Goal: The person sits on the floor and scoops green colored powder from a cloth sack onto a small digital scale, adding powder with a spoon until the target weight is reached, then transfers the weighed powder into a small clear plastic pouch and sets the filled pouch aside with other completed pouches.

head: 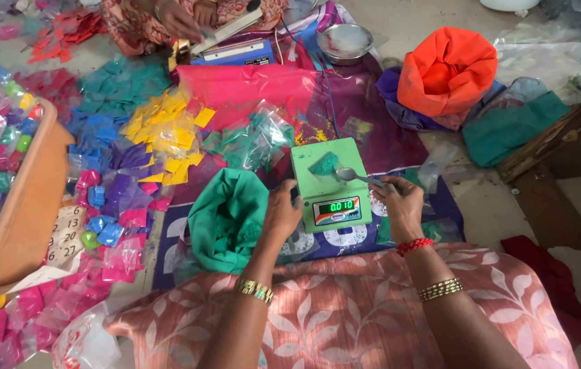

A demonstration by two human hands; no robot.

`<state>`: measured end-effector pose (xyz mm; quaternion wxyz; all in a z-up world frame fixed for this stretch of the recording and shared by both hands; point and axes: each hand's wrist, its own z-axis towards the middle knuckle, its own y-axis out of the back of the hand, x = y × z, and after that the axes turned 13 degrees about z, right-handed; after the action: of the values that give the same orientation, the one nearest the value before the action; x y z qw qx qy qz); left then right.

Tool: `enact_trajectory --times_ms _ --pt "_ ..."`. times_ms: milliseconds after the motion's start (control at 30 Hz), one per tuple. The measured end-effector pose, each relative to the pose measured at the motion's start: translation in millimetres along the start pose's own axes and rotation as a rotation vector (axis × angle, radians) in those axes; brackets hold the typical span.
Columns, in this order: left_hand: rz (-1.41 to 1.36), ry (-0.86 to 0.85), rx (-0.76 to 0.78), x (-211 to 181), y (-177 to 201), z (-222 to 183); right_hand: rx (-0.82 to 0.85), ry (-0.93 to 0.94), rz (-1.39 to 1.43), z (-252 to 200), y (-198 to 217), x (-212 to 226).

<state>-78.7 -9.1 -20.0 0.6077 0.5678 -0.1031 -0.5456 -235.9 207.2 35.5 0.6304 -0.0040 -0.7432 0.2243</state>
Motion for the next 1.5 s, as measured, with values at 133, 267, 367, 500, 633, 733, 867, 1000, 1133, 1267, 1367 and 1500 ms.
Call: enact_trajectory --times_ms 133,267,367,500,633,733,867,1000,1133,1267,1367,1500 --pt "-0.026 -0.021 0.013 -8.6 -40.9 43.7 0.002 -0.011 0.033 -1.2 -3.4 -1.6" --pt "0.002 -0.076 -0.011 -23.6 -58.1 70.5 -0.062 0.02 0.014 -13.1 1.1 18.2" --pt "0.043 -0.057 0.004 -28.0 -63.4 79.1 -0.082 0.045 -0.033 -16.0 8.5 26.9" --pt "0.076 -0.011 0.072 -30.5 -73.1 82.1 -0.069 0.029 -0.058 -15.2 8.6 29.1" --pt "0.067 0.026 0.097 -29.1 -81.9 78.7 -0.052 -0.005 -0.016 -8.5 6.1 14.8" --pt "0.069 -0.034 0.054 -26.1 -89.1 76.7 -0.05 -0.034 0.037 -5.8 1.6 5.5" --pt "0.065 -0.043 0.056 -26.4 -86.4 74.8 -0.036 -0.029 0.066 -8.0 -7.3 3.0" --pt "0.036 -0.065 0.053 -25.6 -86.8 73.7 -0.028 0.025 0.054 -8.8 -9.5 -3.8" --pt "0.041 -0.075 0.044 -22.2 -92.7 73.6 -0.02 0.068 0.071 -4.5 -8.9 -16.1" --pt "0.053 -0.094 0.024 -18.0 -101.2 74.0 0.0 0.078 0.044 -6.9 -13.9 -16.2" --pt "0.065 -0.097 0.029 -18.9 -101.9 73.3 0.012 0.067 0.017 -8.9 -16.1 -14.6" --pt "0.062 -0.106 0.038 -21.4 -101.6 73.9 0.019 0.041 0.028 -5.3 -14.2 -19.2"
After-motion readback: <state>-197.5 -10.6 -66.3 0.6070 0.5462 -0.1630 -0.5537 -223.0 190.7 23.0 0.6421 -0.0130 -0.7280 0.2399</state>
